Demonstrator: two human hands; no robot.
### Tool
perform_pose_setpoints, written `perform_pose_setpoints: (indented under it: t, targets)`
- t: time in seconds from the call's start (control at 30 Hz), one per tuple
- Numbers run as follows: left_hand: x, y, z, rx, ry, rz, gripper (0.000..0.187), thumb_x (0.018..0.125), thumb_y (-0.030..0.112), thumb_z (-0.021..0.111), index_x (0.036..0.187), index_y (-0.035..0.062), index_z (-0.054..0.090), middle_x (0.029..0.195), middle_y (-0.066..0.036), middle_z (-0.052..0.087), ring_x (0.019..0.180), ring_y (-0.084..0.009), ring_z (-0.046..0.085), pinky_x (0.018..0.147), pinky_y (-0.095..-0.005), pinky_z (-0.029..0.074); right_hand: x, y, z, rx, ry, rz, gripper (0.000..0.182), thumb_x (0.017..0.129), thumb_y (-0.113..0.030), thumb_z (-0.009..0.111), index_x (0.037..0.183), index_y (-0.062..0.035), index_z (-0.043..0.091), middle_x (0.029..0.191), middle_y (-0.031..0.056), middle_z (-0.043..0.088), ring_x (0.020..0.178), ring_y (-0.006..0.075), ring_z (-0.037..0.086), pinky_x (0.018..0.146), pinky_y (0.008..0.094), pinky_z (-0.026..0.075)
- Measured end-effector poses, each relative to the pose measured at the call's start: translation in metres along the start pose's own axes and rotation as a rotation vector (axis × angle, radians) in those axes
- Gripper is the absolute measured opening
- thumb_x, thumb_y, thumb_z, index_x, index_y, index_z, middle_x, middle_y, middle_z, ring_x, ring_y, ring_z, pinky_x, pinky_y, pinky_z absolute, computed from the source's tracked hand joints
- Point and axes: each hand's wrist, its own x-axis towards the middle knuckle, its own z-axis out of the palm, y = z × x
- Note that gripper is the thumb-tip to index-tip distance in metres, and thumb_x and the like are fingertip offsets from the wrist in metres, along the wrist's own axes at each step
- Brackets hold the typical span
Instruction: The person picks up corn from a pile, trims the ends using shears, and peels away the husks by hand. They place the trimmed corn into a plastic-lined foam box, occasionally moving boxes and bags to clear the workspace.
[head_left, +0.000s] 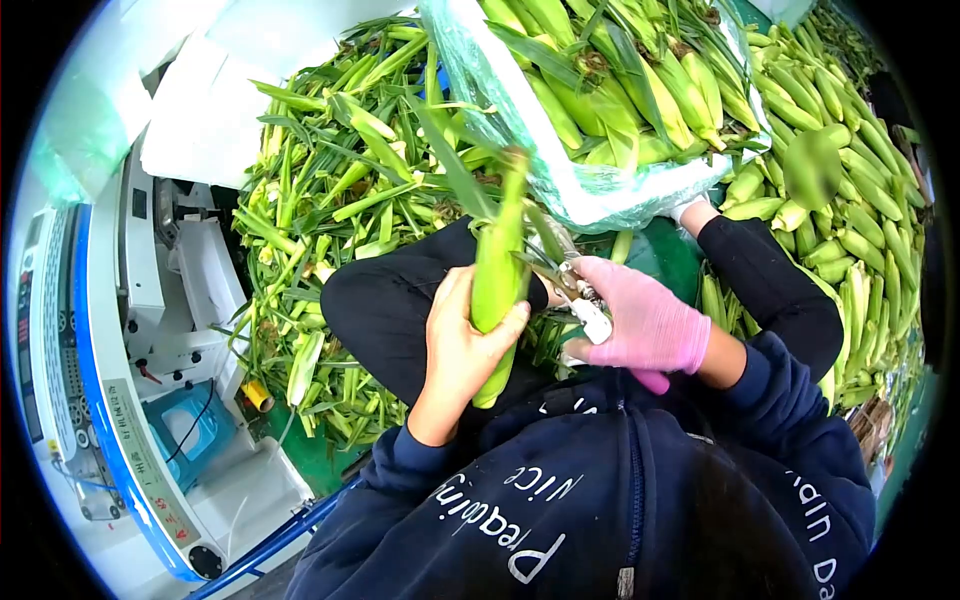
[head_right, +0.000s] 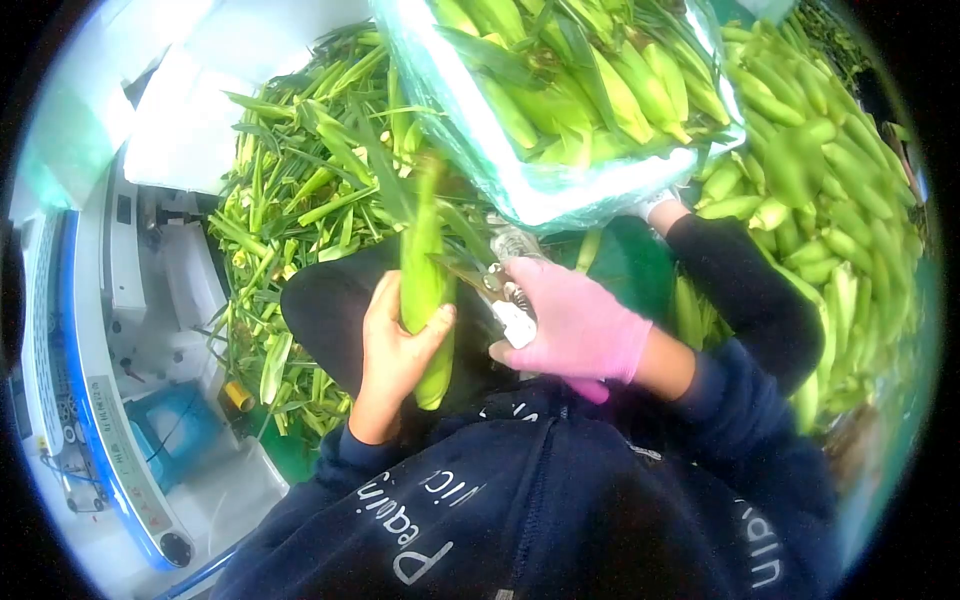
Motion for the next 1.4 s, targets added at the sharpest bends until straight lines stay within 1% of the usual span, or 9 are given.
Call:
perform_pose_setpoints:
  t: [0.33,0.4,0.5,0.7,0.87,0.97,1.07,1.13,1.4]
  targets:
    - [-0.002,-0.011,-0.027,-0.488,-0.309,-0.225,0.046,0.082,0.02,0.079,0.118,-0.0048,0.063,0.107,-0.006,0.063,0.097,-0.0153,0.059,0.089,-0.0305,0.048,0.024,-0.003,-0.022,-0.074,-0.116,-0.207,0.045,0.071,-0.031,0.083,0.086,-0.0019,0.052,0.07,0.0137,0.057,0.058,0.0251,0.055,0.059,0.0341,0.046]
    - [-0.002,-0.027,-0.033,-0.492,-0.378,-0.178,0.051,0.083,0.022,0.079,0.124,-0.0029,0.062,0.115,-0.004,0.063,0.104,-0.0129,0.059,0.093,-0.0304,0.048,0.021,-0.017,-0.03,-0.01,-0.244,-0.066,0.045,0.076,-0.035,0.082,0.098,-0.0011,0.062,0.077,0.0168,0.063,0.069,0.0287,0.064,0.064,0.037,0.049]
    - [-0.008,-0.038,-0.038,-0.707,-0.458,-0.311,0.059,0.082,0.028,0.081,0.128,-0.0015,0.06,0.119,-0.005,0.066,0.108,-0.0124,0.06,0.097,-0.0322,0.048,0.01,-0.002,-0.015,0.333,-0.204,0.155,0.035,0.079,-0.027,0.083,0.091,0.0004,0.063,0.066,0.0053,0.057,0.064,0.0069,0.052,0.059,0.0272,0.042]
    - [-0.005,-0.038,-0.042,-0.842,-0.589,-0.189,0.071,0.078,0.04,0.083,0.128,-0.0033,0.058,0.111,-0.009,0.069,0.101,-0.0169,0.065,0.092,-0.0324,0.051,-0.002,0.008,-0.024,0.579,-0.51,0.144,0.066,0.078,-0.015,0.077,0.136,-0.0015,0.048,0.089,-0.0005,0.058,0.077,0.007,0.053,0.067,0.0232,0.045]
    - [0.002,-0.033,-0.036,-0.847,-0.993,-0.278,0.07,0.08,0.039,0.082,0.129,-0.0036,0.057,0.108,-0.012,0.07,0.099,-0.0192,0.067,0.091,-0.0341,0.053,0.01,0.0,-0.029,0.248,-0.446,-0.279,0.057,0.075,-0.027,0.082,0.119,-0.0023,0.056,0.087,0.0058,0.061,0.076,0.0149,0.056,0.068,0.0302,0.048]
    - [-0.003,-0.033,-0.035,-0.911,-0.784,-0.275,0.06,0.085,0.037,0.078,0.125,-0.0023,0.058,0.104,-0.012,0.069,0.094,-0.0204,0.068,0.087,-0.0344,0.054,0.017,-0.015,-0.031,0.196,-0.346,-0.114,0.033,0.078,-0.023,0.08,0.1,-0.0029,0.065,0.071,0.0018,0.057,0.064,0.011,0.053,0.061,0.0276,0.045]
    - [-0.005,-0.033,-0.034,-0.873,-0.278,-0.288,0.057,0.088,0.031,0.075,0.129,-0.0009,0.052,0.106,-0.01,0.066,0.093,-0.0189,0.066,0.085,-0.0344,0.055,0.005,-0.044,-0.048,0.549,-0.305,0.21,0.036,0.083,-0.016,0.074,0.112,0.0007,0.063,0.075,-0.001,0.063,0.065,0.007,0.057,0.063,0.0232,0.046]
    - [-0.006,-0.031,-0.028,-0.586,0.091,-0.223,0.055,0.088,0.022,0.074,0.131,-0.0003,0.05,0.114,-0.009,0.064,0.099,-0.018,0.064,0.089,-0.0338,0.053,-0.005,-0.031,-0.035,0.856,-0.447,0.104,0.045,0.087,-0.024,0.074,0.12,0.0018,0.058,0.087,0.0032,0.066,0.076,0.0094,0.061,0.068,0.0249,0.051]
    - [0.004,0.007,-0.016,-0.1,0.096,-0.007,0.055,0.077,0.011,0.077,0.125,0.0011,0.053,0.109,-0.01,0.066,0.099,-0.0188,0.064,0.09,-0.0329,0.051,-0.001,-0.007,0.003,0.735,-0.352,0.014,0.048,0.089,-0.034,0.074,0.116,0.0008,0.055,0.095,0.0068,0.063,0.094,0.0162,0.06,0.082,0.0287,0.049]
